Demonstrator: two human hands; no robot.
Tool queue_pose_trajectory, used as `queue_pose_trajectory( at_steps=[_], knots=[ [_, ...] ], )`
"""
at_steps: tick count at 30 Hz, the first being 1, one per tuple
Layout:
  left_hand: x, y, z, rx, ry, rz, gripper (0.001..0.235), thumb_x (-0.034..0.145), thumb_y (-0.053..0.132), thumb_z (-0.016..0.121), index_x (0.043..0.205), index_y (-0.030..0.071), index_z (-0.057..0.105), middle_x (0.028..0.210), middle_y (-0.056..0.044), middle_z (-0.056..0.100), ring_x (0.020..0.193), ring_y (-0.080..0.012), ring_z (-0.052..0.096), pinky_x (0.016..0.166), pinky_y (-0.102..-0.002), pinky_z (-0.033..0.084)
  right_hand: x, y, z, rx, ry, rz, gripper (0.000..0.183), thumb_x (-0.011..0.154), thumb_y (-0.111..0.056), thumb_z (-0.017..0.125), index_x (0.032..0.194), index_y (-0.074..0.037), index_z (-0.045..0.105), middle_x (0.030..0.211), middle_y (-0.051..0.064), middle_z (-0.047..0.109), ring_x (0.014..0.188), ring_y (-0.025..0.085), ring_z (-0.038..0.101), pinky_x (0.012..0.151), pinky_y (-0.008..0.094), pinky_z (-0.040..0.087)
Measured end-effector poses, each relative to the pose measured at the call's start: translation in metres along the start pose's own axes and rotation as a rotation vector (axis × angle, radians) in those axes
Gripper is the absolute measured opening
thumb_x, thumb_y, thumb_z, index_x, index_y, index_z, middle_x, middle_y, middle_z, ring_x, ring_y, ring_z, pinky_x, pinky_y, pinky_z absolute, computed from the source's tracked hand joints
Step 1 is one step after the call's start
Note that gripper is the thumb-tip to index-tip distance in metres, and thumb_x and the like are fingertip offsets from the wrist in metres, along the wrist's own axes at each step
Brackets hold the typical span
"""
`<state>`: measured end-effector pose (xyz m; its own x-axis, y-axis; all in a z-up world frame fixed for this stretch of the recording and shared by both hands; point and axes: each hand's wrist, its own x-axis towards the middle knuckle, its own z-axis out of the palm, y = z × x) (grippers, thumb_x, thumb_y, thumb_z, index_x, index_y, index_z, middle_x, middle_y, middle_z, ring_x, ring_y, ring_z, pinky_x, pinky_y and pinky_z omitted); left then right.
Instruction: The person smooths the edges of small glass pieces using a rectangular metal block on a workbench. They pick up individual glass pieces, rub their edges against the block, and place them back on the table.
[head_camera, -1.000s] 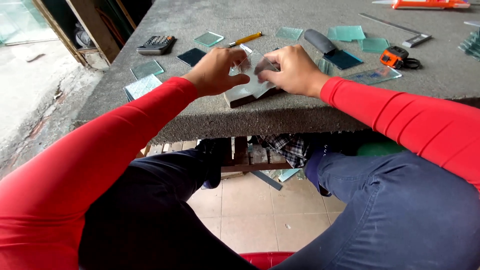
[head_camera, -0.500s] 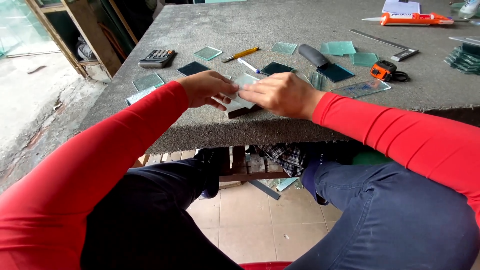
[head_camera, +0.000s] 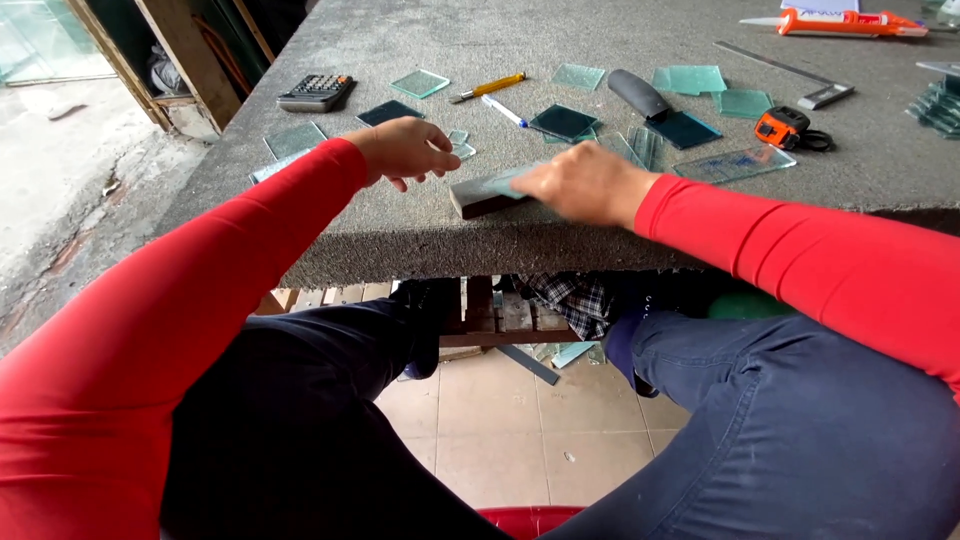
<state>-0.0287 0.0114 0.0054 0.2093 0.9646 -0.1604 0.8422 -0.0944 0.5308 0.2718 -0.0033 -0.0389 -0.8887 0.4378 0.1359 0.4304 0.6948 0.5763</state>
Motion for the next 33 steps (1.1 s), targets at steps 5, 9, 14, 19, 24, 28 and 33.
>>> queue_pose_trajectory(
  at_steps=[5,9,14,19,24,28,33],
  knots=[
    [-0.019,0.012,-0.006,0.010,-0.006,0.018,0.053,0.106,0.033,0.071,0.150,0.006,0.063,0.122,-0.011,0.079,0.098,-0.0197,0.072,0.070,-0.029,0.068,-0.010,0.004,-0.017,-0.102,-0.008,0.098,0.038,0.122,-0.011,0.031,0.120,-0.017,0.069,0.060,-0.008,0.059,0.048,0.008,0.062,0.057,0.025,0.062],
    [-0.020,0.014,-0.008,-0.001,-0.007,0.004,0.053,0.105,0.034,0.071,0.150,0.007,0.063,0.122,-0.010,0.079,0.098,-0.0195,0.072,0.069,-0.028,0.068,0.003,-0.001,-0.004,-0.003,0.054,-0.018,0.035,0.122,-0.009,0.036,0.116,-0.016,0.070,0.065,-0.005,0.065,0.049,0.008,0.063,0.056,0.024,0.060],
    [-0.031,0.025,-0.014,0.015,-0.060,-0.029,0.049,0.108,0.040,0.067,0.150,0.016,0.064,0.121,-0.004,0.076,0.108,-0.0214,0.070,0.078,-0.038,0.062,0.001,0.021,0.033,-0.015,-0.069,0.130,0.028,0.095,0.008,0.054,0.109,-0.012,0.069,0.073,0.010,0.074,0.062,0.032,0.077,0.055,0.050,0.065],
    [-0.032,0.022,-0.013,0.032,-0.066,-0.028,0.047,0.108,0.039,0.067,0.149,0.015,0.064,0.126,-0.005,0.078,0.108,-0.0216,0.071,0.082,-0.038,0.062,0.004,0.000,0.000,0.246,0.070,-0.082,0.036,0.112,0.010,0.051,0.137,-0.005,0.072,0.068,0.006,0.070,0.033,0.012,0.054,0.025,0.027,0.051],
    [-0.041,0.031,-0.013,0.039,-0.077,-0.017,0.039,0.110,0.036,0.066,0.144,0.016,0.069,0.125,-0.005,0.079,0.110,-0.0222,0.072,0.081,-0.038,0.062,-0.002,0.013,0.018,0.024,-0.093,0.080,0.037,0.095,0.016,0.058,0.118,-0.010,0.066,0.074,0.005,0.072,0.057,0.024,0.075,0.055,0.044,0.068],
    [-0.036,0.025,-0.012,0.086,-0.106,0.020,0.047,0.104,0.029,0.073,0.148,0.015,0.065,0.129,-0.006,0.080,0.108,-0.0215,0.073,0.084,-0.038,0.063,0.003,-0.001,-0.009,0.125,0.040,-0.028,0.044,0.105,0.010,0.051,0.142,-0.009,0.064,0.054,-0.004,0.052,0.036,0.011,0.048,0.030,0.027,0.046],
    [-0.020,0.009,-0.005,0.211,-0.030,0.172,0.073,0.089,0.031,0.089,0.154,0.015,0.058,0.139,-0.009,0.075,0.124,-0.0291,0.072,0.114,-0.047,0.056,0.012,0.002,-0.040,0.402,0.365,0.022,0.032,0.113,-0.004,0.065,0.136,-0.013,0.085,0.058,0.001,0.071,0.037,0.009,0.049,0.031,0.023,0.036]
  ],
)
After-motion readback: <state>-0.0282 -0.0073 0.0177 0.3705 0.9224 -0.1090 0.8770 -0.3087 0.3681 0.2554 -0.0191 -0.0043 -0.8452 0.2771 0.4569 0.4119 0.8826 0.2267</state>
